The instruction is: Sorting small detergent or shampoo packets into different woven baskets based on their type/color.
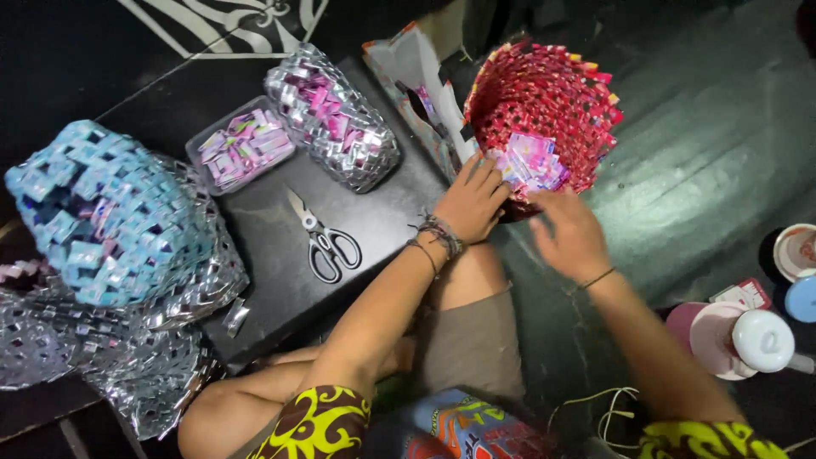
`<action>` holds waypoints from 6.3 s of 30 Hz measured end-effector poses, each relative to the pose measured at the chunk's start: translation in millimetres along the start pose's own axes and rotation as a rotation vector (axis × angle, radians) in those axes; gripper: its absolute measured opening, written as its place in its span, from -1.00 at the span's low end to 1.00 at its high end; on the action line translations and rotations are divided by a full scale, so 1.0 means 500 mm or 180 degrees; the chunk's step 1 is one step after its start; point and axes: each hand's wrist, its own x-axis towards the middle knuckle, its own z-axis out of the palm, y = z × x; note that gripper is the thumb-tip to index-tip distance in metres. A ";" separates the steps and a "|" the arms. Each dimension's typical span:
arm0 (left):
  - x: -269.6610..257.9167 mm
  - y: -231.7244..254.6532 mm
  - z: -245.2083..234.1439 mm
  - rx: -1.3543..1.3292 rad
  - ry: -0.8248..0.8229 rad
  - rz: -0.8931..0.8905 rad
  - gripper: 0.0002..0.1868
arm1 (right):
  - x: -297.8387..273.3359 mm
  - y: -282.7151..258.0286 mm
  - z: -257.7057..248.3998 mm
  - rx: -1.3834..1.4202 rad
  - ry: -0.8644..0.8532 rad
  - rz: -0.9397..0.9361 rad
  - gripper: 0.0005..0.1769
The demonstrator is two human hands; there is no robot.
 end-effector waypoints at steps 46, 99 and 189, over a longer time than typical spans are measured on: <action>-0.012 -0.010 0.008 -0.0043 0.0518 -0.0213 -0.80 | 0.288 0.258 0.221 0.0111 -0.3285 0.2133 -0.02; -0.014 -0.022 -0.019 -0.0203 -0.0067 -0.0042 -0.83 | 0.350 0.201 -0.042 0.1954 -0.1067 0.1918 -0.76; -0.555 0.090 -0.434 0.0233 0.0052 -0.3400 -0.51 | 0.190 -0.537 0.313 0.2754 -0.1267 0.1066 -0.26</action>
